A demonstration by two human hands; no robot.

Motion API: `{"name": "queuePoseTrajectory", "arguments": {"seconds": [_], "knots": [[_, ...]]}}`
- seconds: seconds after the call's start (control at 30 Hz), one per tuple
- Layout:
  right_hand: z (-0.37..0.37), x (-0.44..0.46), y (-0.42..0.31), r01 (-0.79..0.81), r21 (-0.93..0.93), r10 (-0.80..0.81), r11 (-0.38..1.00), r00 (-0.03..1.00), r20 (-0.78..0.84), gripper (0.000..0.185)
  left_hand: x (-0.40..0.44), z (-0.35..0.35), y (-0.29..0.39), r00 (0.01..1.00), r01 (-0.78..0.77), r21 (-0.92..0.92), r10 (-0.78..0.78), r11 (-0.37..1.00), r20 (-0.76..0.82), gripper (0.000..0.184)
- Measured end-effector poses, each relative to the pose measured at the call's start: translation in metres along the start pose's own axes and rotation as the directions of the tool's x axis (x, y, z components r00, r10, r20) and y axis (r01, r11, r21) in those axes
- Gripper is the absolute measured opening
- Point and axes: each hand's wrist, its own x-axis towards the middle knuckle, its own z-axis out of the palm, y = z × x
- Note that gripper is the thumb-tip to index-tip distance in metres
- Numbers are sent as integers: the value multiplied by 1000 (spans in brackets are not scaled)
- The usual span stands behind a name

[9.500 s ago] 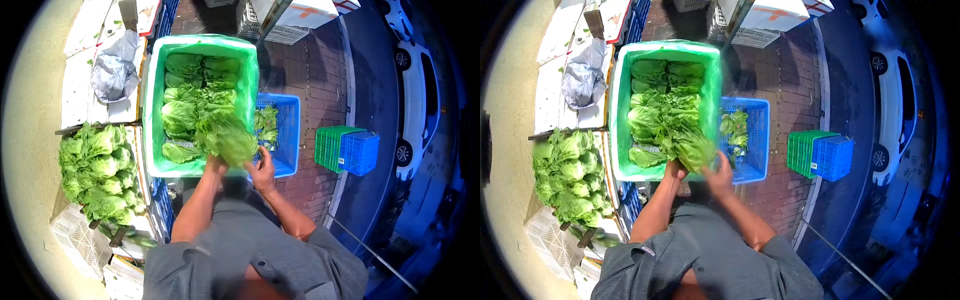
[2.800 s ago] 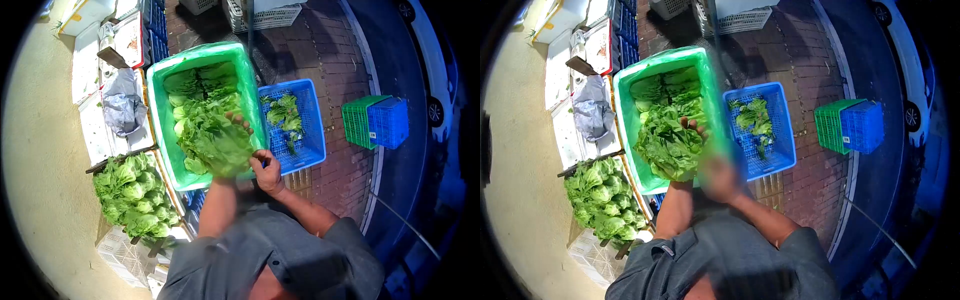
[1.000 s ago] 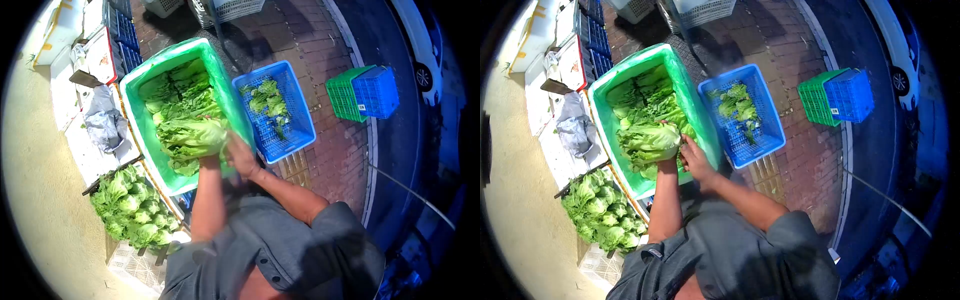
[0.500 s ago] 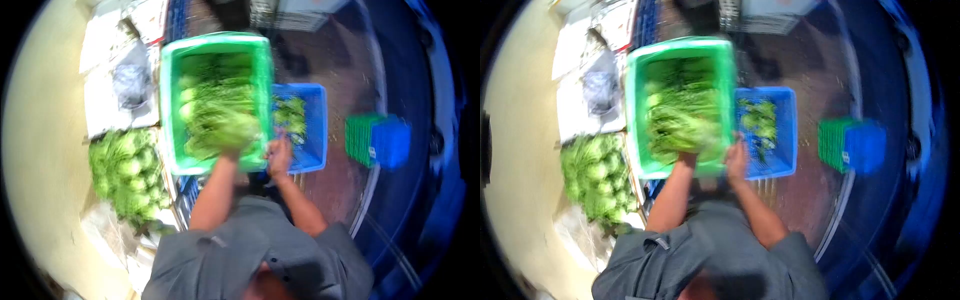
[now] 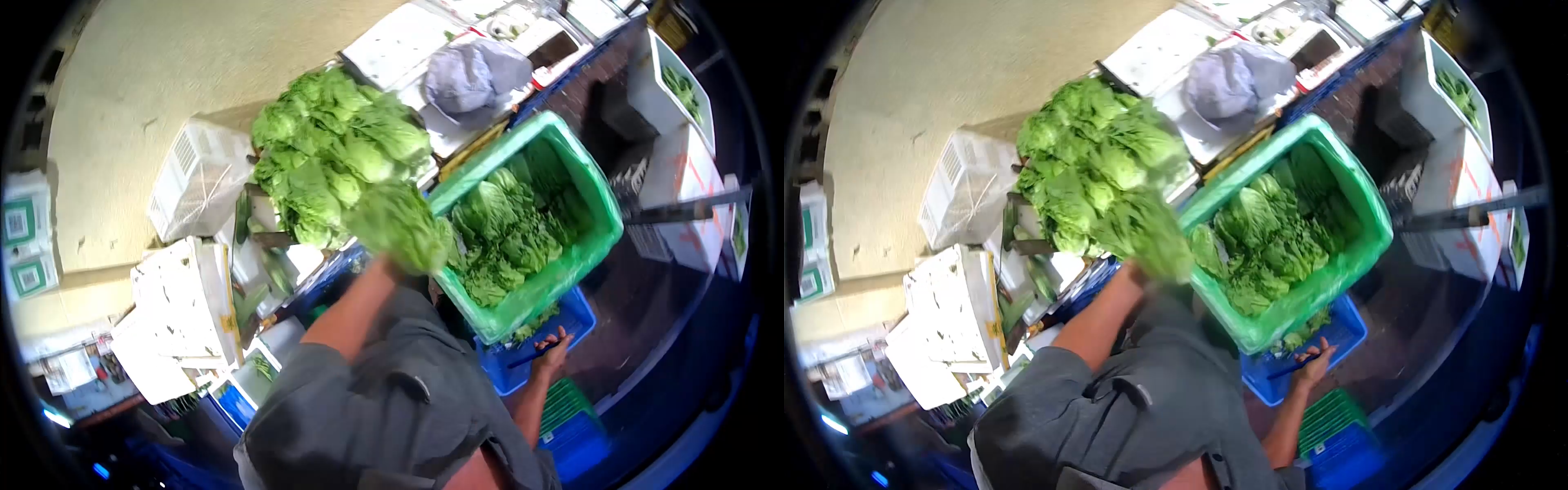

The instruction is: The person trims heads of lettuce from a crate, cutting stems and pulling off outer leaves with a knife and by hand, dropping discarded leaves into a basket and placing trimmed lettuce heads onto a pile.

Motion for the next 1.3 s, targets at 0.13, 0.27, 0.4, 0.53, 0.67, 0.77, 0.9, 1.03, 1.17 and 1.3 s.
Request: {"name": "queuePoseTrajectory", "arguments": {"seconds": [0.13,0.27,0.4,0.53,0.67,0.77,0.9,1.03,1.17,1.3], "knots": [[64,-6,4,-9,-43,16,999,987,161,62,-45,-24,72,976,-200,-37,196,979,-97,56],[104,-14,2,2,-164,36,986,973,228,60,-74,-39,128,930,-343,-61,330,937,-163,57],[134,-16,3,11,-212,44,977,967,250,58,-83,-45,170,894,-428,-87,407,899,-189,58],[165,-22,-7,45,-237,27,971,956,292,58,-74,-41,217,873,-475,-94,456,875,-173,59],[181,-23,-17,48,-231,26,972,951,309,58,-52,-24,277,869,-490,-100,478,866,-127,61],[186,-27,-17,63,-236,9,970,956,292,58,-29,-11,320,874,-486,-109,478,867,-90,62],[190,-34,-13,48,-281,19,959,973,229,59,9,-14,356,887,-460,-139,449,877,-105,63],[199,-46,-5,38,-326,29,945,980,197,62,40,-45,365,889,-433,-169,389,885,-242,65],[212,-50,4,18,-355,55,935,980,193,62,55,-59,355,836,-373,-97,288,923,-467,68],[239,-52,8,32,-396,56,918,976,209,63,83,-73,355,712,-247,41,210,968,-670,81]]}}
